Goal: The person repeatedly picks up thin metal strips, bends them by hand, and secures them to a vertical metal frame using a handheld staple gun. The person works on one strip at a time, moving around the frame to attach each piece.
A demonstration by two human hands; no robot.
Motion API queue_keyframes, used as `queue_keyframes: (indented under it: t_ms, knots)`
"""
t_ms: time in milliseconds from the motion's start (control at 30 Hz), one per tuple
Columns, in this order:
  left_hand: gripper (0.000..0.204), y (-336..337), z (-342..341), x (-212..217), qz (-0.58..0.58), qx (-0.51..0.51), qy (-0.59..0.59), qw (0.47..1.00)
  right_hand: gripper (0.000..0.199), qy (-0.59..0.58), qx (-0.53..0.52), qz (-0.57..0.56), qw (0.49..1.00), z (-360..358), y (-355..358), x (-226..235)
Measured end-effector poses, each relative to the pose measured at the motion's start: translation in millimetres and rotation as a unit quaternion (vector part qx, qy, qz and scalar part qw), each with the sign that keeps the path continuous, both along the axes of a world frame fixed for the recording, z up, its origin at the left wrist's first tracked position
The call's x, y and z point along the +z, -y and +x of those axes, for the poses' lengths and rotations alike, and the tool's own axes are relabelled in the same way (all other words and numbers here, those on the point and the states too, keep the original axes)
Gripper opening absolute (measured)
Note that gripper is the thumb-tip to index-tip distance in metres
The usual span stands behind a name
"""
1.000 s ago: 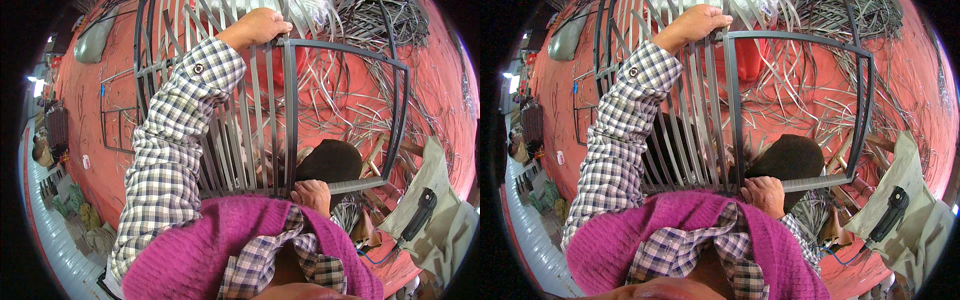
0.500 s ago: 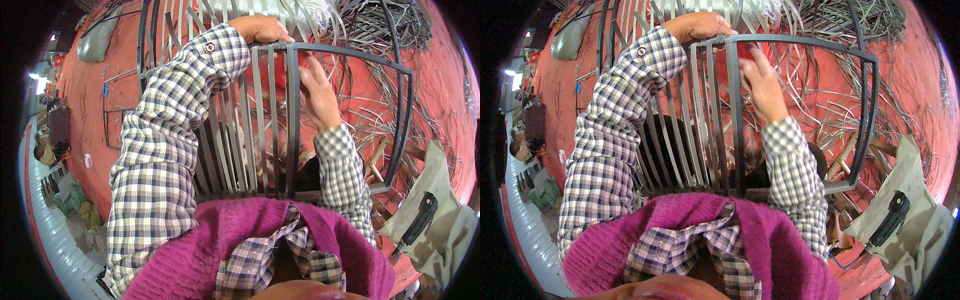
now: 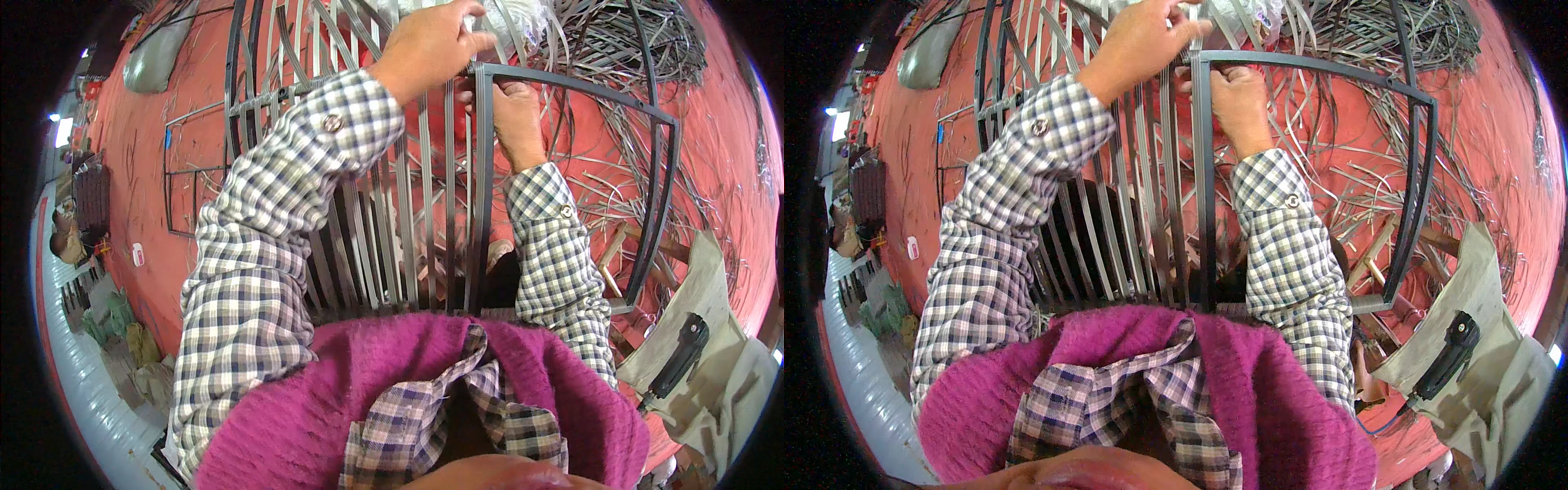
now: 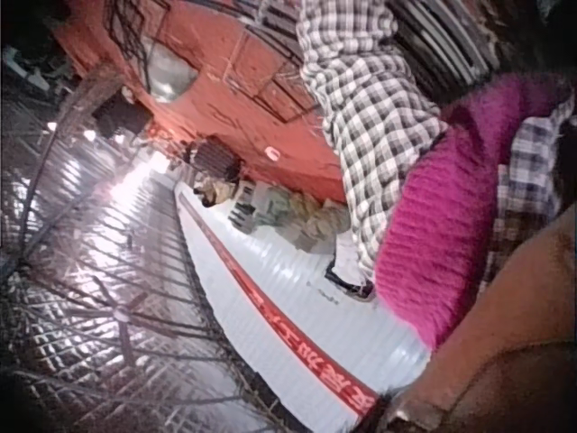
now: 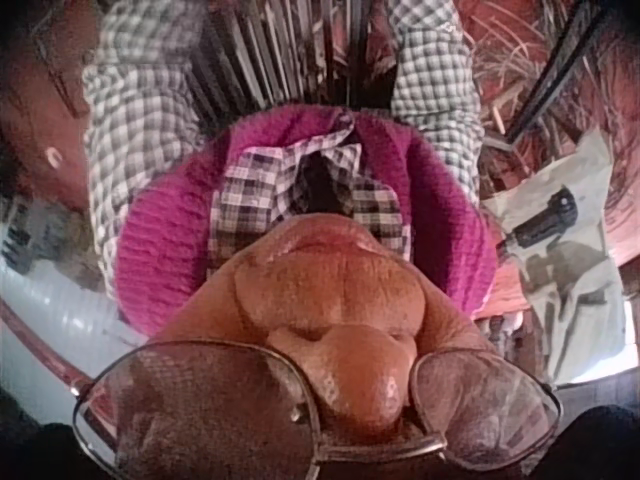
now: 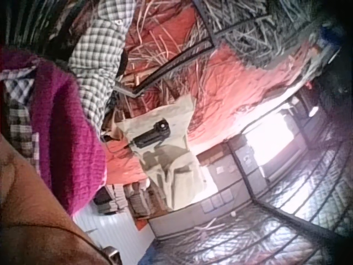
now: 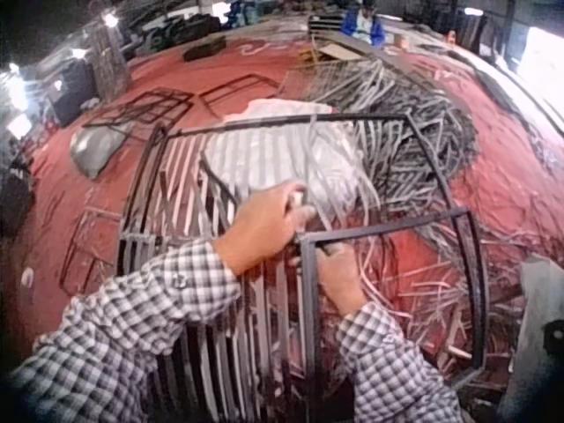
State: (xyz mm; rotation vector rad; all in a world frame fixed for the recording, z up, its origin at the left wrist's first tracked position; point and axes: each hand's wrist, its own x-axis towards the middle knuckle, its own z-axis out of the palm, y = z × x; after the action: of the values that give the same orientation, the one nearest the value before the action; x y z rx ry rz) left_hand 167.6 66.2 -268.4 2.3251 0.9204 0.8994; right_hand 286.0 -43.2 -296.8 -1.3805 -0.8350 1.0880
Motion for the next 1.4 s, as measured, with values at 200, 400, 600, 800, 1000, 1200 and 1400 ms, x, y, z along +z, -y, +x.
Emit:
queue_keyframes:
  t_ms: [200,400,600,800,1000,1200,1400]
  knots:
    - [0.042,-0.9,1.1,3.6,-0.070,-0.168,-0.154,0.971,0.023,0.005,0.072,-0.050,0.996,20.7,12.0,0.8]
    - [0.044,-8.9,5.9,4.6,-0.124,-0.234,-0.133,0.955,0.033,-0.015,0.115,-0.046,0.992,24.7,35.8,22.0]
    - [0.040,-15.4,7.6,12.2,-0.162,-0.265,-0.232,0.922,0.034,0.418,0.015,0.000,0.908,-12.5,83.5,49.2]
    - [0.032,-33.4,25.6,-22.0,0.060,-0.397,-0.209,0.892,0.036,0.562,0.012,-0.021,0.826,-37.1,100.8,54.5]
    - [0.045,-35.0,53.1,-35.2,-0.129,-0.327,-0.182,0.918,0.020,0.534,-0.002,-0.080,0.842,-31.4,91.0,54.2]
    - [0.049,-24.5,60.6,-27.2,-0.248,-0.328,-0.174,0.895,0.020,0.498,0.000,-0.142,0.855,-27.7,88.2,58.2]
    - [0.044,-23.5,47.8,-8.9,-0.250,-0.339,-0.209,0.882,0.027,0.178,0.050,-0.175,0.967,-14.9,79.1,74.3]
